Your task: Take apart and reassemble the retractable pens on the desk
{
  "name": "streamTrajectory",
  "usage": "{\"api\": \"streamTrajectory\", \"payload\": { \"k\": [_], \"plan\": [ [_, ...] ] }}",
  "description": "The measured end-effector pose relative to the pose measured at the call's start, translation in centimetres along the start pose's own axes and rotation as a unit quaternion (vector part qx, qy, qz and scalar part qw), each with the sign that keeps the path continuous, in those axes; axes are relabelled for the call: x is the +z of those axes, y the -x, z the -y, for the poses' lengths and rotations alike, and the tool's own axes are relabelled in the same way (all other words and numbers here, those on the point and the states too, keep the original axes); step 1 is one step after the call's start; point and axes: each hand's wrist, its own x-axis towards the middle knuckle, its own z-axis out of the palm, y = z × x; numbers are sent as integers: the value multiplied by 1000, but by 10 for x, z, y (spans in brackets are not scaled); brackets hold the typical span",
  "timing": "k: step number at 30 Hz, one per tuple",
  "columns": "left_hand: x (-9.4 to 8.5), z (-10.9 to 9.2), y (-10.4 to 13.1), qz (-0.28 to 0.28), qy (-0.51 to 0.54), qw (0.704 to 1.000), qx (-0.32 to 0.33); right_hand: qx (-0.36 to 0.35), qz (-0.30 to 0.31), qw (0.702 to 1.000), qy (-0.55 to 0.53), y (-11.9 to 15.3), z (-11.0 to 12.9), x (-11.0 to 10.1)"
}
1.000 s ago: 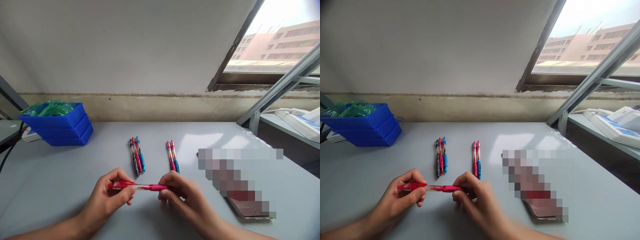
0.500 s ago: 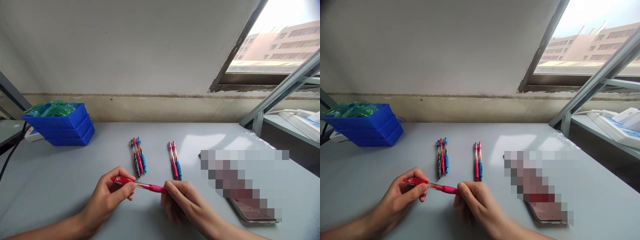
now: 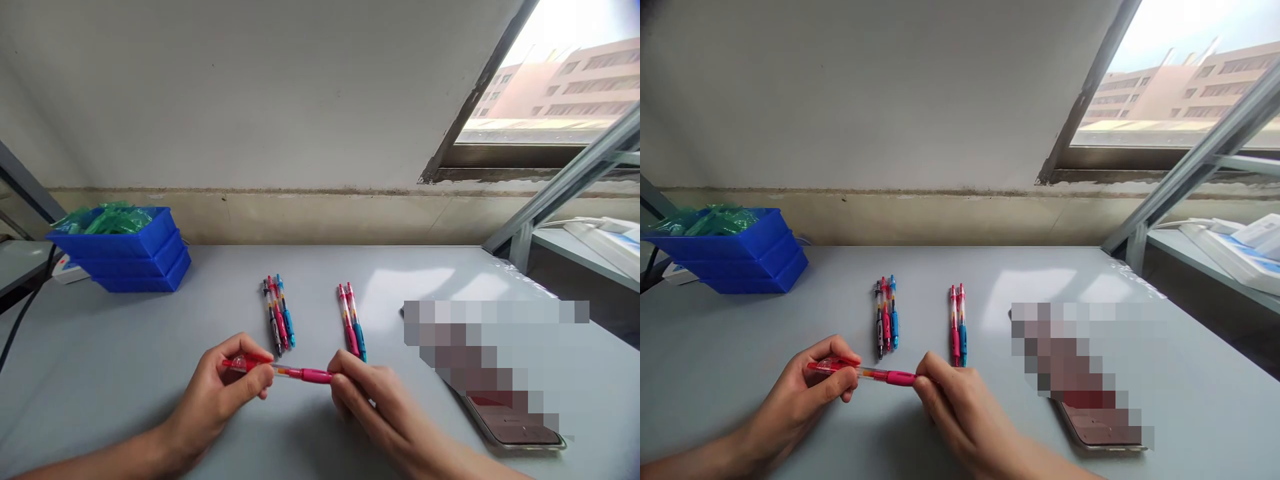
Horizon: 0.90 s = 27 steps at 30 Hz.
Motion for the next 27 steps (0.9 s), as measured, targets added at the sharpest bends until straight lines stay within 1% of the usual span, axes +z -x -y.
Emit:
{"api": "streamTrajectory", "payload": {
  "k": [2,3,5,6,8,10,14,17,20,23,25,27],
  "plan": [
    [-2,0,-1,23,-24,998,43,76,36,993,-85,-1,-1,0],
    [-3,0,-2,37,-30,997,67,126,64,979,-149,-2,-2,0],
    [-3,-1,-2,58,-28,993,103,214,120,931,-271,-5,-5,-1],
    [-3,-1,-3,64,-22,991,113,246,148,904,-316,-7,-6,-2],
    [-3,-1,-4,74,-5,990,123,291,182,860,-377,-10,-7,-3],
    [-3,-1,-5,88,10,988,131,318,207,829,-411,-12,-7,-5],
    [-5,-1,-7,111,30,982,147,332,238,788,-460,-14,-8,-3],
    [-5,1,-9,122,56,980,150,332,248,771,-484,-14,-9,0],
    [-4,2,-10,139,96,973,155,325,266,763,-492,-13,-8,2],
    [0,0,-9,148,150,965,153,301,288,757,-504,-11,-9,5],
    [2,-2,-7,142,183,962,144,286,297,751,-516,-11,-11,8],
    [4,-4,-6,125,198,963,135,277,284,758,-517,-11,-14,11]
  ]
}}
